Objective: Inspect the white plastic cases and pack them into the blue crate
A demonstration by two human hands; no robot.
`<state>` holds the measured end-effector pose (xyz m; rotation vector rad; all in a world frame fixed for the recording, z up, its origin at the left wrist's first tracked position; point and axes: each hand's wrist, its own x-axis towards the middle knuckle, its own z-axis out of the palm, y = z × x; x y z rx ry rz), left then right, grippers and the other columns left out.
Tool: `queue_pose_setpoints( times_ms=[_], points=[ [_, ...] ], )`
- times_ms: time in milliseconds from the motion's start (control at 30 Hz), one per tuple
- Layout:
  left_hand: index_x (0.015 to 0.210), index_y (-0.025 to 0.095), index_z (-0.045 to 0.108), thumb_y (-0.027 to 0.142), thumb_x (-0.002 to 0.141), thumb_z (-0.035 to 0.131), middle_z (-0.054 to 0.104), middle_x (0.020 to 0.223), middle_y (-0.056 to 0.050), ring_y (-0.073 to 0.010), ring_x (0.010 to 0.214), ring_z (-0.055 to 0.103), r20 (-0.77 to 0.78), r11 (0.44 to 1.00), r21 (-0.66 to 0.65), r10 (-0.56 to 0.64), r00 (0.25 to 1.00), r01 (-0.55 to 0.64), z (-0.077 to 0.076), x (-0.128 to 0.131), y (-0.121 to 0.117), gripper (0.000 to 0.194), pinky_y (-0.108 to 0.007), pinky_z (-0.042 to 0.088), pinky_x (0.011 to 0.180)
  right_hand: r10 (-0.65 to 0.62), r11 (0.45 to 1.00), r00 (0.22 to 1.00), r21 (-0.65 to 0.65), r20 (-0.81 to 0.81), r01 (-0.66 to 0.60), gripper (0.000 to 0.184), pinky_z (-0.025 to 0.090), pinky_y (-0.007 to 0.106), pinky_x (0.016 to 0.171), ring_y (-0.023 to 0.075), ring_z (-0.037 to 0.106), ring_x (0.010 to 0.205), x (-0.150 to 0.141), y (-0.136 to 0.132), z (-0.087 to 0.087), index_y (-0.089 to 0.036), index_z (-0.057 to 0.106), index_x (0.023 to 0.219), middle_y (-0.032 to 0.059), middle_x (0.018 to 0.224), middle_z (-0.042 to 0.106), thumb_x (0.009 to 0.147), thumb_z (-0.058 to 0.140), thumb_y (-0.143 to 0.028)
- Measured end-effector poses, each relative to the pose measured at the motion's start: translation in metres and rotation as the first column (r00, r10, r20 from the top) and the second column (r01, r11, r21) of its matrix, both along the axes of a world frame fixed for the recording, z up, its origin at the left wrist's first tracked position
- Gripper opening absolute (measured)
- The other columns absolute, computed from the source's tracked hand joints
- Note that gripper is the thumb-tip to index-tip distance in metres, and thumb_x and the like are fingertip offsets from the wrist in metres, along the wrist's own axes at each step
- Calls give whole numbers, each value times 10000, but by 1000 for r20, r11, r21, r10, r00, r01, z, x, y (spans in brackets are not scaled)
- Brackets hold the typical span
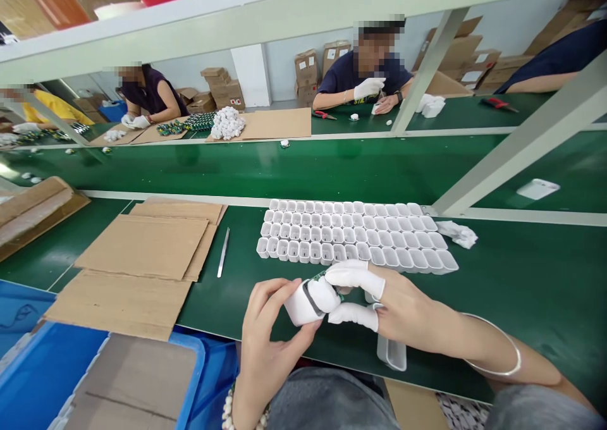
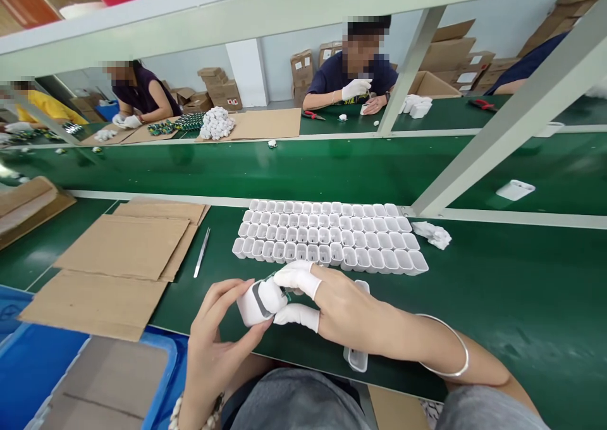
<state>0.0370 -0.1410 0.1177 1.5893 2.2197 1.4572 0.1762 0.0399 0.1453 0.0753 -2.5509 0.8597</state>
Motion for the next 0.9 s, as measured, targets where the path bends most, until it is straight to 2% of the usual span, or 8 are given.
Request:
queue_pose_setpoints(
  times_ms=[100, 167, 300, 500, 700, 900],
  points=[
    [1203, 248, 588, 203, 819, 698, 597, 1113, -80, -228, 1037, 589, 4, 999, 23, 45, 999, -45, -2, 0, 1, 401, -337, 516, 843, 15, 997, 999, 76, -45, -12, 478, 539, 330, 894, 204, 610, 1109, -2, 1, 1, -277, 422, 1402, 100, 1259, 597, 953, 557, -371],
    [1214, 249, 589, 207, 821, 699, 601, 1118, -86, -237, 1043, 590, -13, 998, 36, 61, 998, -60, -3, 0, 2, 411, -351, 518, 845, 33, 994, 999, 100, -3, -32, 473, 533, 332, 921, 210, 603, 1133, -1, 1, 2, -252, 447, 1395, 104, 1289, 587, 952, 558, -378],
    [1236, 249, 581, 185, 818, 706, 609, 1109, -85, -236, 1027, 588, -66, 993, 97, 74, 995, -68, -2, 1, 4, 440, -359, 518, 835, 53, 988, 996, 142, 71, -63, 419, 541, 331, 893, 204, 633, 1057, 2, 2, 3, -219, 504, 1358, 99, 1219, 631, 968, 530, -372],
    [1233, 253, 582, 147, 813, 712, 622, 1083, -75, -231, 1007, 575, -112, 983, 167, 97, 989, -77, -3, 5, 7, 453, -366, 514, 826, 81, 967, 995, 235, 62, -94, 490, 547, 333, 774, 213, 668, 916, 4, 1, 4, -216, 452, 1424, 123, 1145, 667, 974, 515, -400],
    [1217, 247, 605, 125, 786, 733, 628, 1069, -70, -234, 1003, 570, -89, 969, 238, 96, 991, -72, -6, 8, 9, 467, -362, 520, 822, 98, 960, 991, 254, 92, -118, 499, 529, 344, 746, 227, 660, 858, 6, -1, 9, -166, 508, 1373, 128, 1024, 687, 979, 468, -469],
    [1230, 256, 602, 125, 783, 734, 633, 1060, -71, -238, 989, 580, -101, 962, 254, 128, 987, -99, -6, 10, 11, 484, -374, 529, 801, 122, 966, 984, 211, 129, -147, 470, 496, 319, 701, 212, 637, 789, 1, -1, 10, -159, 558, 1315, 92, 881, 680, 982, 457, -476]
  ],
)
